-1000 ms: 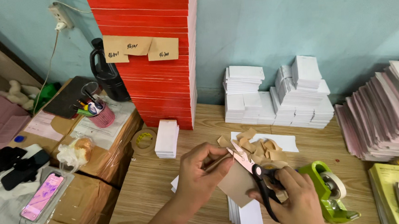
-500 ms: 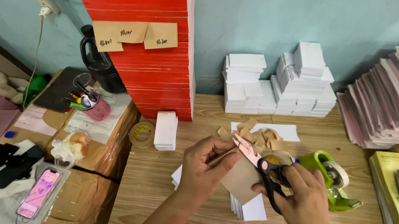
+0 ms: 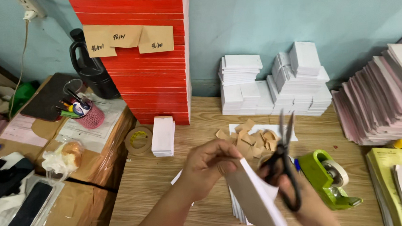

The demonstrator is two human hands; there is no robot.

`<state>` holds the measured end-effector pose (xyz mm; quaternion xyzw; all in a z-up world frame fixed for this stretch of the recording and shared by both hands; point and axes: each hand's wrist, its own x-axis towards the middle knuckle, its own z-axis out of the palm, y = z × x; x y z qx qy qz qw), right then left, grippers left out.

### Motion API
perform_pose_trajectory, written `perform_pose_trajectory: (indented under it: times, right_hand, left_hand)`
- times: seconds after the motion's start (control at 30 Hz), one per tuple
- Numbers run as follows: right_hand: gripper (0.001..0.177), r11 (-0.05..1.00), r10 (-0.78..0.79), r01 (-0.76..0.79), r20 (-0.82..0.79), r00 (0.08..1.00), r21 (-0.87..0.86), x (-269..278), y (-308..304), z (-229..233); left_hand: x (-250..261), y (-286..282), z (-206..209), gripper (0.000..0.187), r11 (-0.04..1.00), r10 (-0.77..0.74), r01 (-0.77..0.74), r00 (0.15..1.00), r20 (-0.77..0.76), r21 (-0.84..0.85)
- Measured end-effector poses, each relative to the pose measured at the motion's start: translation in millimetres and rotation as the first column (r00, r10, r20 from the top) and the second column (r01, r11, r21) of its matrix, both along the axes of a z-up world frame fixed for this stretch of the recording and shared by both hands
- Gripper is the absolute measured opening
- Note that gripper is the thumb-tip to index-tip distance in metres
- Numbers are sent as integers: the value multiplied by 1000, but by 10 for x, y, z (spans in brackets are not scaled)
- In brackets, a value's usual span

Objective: The person uses scissors to trim the edges of small white paper cards. They pick up each card, cut along the edges, and place the trimmed cards into a stack on the table.

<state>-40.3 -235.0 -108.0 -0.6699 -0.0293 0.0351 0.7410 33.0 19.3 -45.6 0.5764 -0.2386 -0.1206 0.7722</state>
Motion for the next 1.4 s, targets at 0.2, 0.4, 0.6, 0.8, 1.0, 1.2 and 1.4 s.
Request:
perform_pose_trajectory:
  times: [0.2,0.4,0.6,0.8,1.0,1.2,1.4]
  right_hand:
    - [42,835,220,-87,-185,958,543,-55,443,-127]
    - [28,930,-364,344,-444,819,-129,30,268,-514]
    - [41,495,-480,-38,-310,821,-868,-87,37,-1564]
    - [46,134,-342,12,-35,939,-991,-113,199,-1166]
    - [49,254,-344,103,10,939,-962,-94,312,-879]
    - [32,750,-287,185,-60,956,-635,-144,416,-780]
    - [37,954,-38,192,-538,842,232,-62,721,-72]
  left_hand:
    - [155,-58,-165,12,944,-307,283,943,-131,-169]
    - [620,266,-1033,35,651,112,-138,990,86,746]
    - [851,607,-2714,59,154,-184,-434,870,457,888]
    - [816,519,-2221,73,-179,-218,-361,922,321,915]
    - [834,625,-2205,58,-125,-55,-269,963,264,955]
    - [439,688,-788,21,647,270,64,912,-307,759]
    - [101,337,-83,21,866,243,7,869,-432,501]
